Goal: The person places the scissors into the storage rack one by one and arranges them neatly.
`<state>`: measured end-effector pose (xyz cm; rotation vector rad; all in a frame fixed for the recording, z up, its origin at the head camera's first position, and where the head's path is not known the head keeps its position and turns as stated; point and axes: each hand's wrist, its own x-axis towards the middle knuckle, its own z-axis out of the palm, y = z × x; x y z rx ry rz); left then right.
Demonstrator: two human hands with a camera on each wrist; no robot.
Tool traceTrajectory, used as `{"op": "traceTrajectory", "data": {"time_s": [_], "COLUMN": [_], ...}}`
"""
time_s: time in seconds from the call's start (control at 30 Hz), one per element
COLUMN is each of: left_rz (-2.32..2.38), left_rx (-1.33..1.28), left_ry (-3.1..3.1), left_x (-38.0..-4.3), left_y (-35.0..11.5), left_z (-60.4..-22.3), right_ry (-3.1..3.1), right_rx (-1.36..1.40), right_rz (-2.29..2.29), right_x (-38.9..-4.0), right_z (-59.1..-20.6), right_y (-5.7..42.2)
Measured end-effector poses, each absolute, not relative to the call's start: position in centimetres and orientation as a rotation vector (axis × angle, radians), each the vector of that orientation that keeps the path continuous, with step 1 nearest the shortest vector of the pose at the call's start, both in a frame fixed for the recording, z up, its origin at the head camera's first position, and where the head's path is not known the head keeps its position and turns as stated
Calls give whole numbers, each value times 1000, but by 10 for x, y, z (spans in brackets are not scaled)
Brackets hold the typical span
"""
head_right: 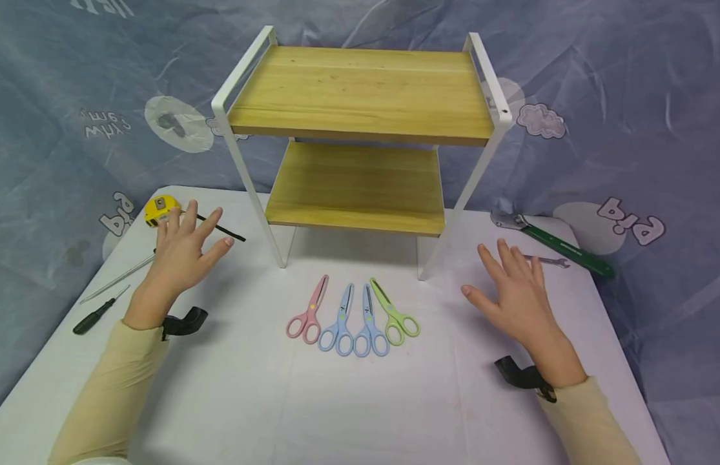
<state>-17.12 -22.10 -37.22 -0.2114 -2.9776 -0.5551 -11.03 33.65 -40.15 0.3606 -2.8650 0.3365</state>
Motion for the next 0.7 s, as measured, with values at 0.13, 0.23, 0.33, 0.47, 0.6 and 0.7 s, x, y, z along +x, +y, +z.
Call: {"op": "traceTrajectory", "data": {"time_s": [0.13, 0.23, 0.33, 0.47, 0.6, 0.7], "left_rz": [-572, -607, -664, -761, -895, -998], "left_rx": [-214, -215, -218, -227, -265, -312], "left_ry": [-2961, -2947, -2936, -2919, -2875, -2820], "left_x": [-171, -170, -170, -170, -171, -172], "left_y": [-220, -219, -217, -213, -208, -204], "left_z": [-373, -375, -377, -378, -377, -377], "right_ry": [-2866, -2854, -2836, -2824, -2811, -2792], "right_rx": [356, 369, 396, 436, 498, 559], "right_rz": [346, 382, 420, 446, 496, 570], "right_x": [-109, -108, -106, -105, -102, -99], "right_z": [-403, -405, -407, -411, -418, -425], "right_y": [335, 334, 332, 327, 319, 312]}}
